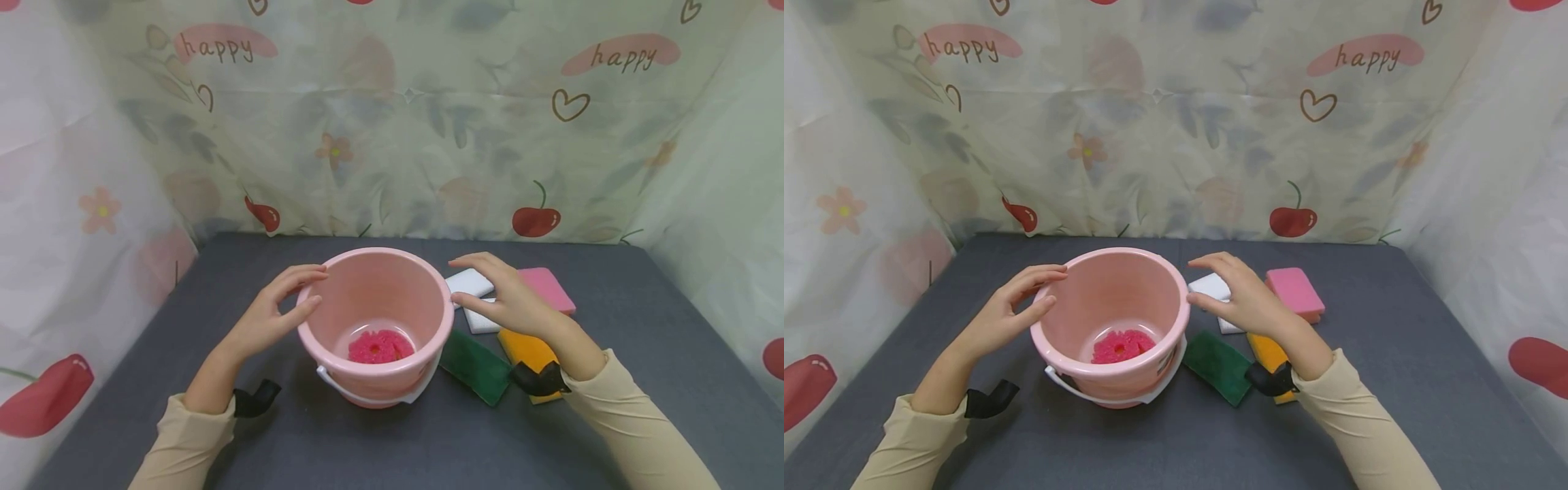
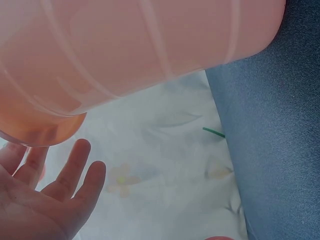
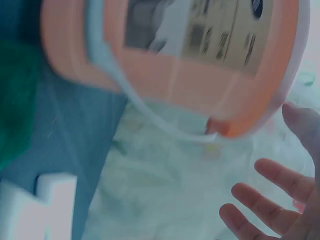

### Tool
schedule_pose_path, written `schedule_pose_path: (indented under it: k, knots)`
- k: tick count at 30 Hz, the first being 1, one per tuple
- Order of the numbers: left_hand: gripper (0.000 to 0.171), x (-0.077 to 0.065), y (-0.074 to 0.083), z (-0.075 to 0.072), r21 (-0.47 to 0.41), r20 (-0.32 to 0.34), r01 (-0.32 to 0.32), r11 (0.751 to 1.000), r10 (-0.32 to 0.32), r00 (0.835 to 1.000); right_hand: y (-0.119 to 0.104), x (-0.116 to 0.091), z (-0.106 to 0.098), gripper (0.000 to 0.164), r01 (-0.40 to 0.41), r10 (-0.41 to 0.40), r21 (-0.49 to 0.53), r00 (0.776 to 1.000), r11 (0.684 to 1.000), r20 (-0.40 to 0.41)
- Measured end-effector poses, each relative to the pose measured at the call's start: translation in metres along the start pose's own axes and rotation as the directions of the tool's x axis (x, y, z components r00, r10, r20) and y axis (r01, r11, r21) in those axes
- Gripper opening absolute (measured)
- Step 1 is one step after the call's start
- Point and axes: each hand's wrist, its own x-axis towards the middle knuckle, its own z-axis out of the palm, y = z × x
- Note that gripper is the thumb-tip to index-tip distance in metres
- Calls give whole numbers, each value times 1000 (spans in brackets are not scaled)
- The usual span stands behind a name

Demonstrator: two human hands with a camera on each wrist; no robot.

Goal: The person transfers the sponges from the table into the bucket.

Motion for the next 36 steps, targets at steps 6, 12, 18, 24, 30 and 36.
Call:
schedule_pose_path:
  k: [6, 12, 18, 24, 30, 36]
  knots:
    - [37, 1, -1, -1, -2, -1, 0, 1000, 0, 1000, 24, -11, -8, 48, -109, 108, -28, 994, 994, -34]
    - [37, 1, 1, -1, 1, 5, 17, 1000, -17, 1000, 43, -23, -19, 50, -236, 226, -107, 969, 966, -102]
    - [37, 1, 1, -2, 1, 12, 33, 999, -33, 999, 62, -34, -28, 51, -351, 335, -111, 932, 930, -139]
    - [37, -1, 0, -3, 2, 19, 38, 999, -38, 999, 75, -44, -32, 55, -422, 404, -110, 901, 900, -158]
    - [37, -5, 0, -5, 1, 26, 36, 999, -36, 999, 85, -57, -31, 66, -489, 472, -143, 870, 860, -141]
    - [37, -8, -2, -7, -2, 31, 28, 1000, -27, 999, 89, -64, -27, 75, -538, 527, -157, 843, 828, -109]
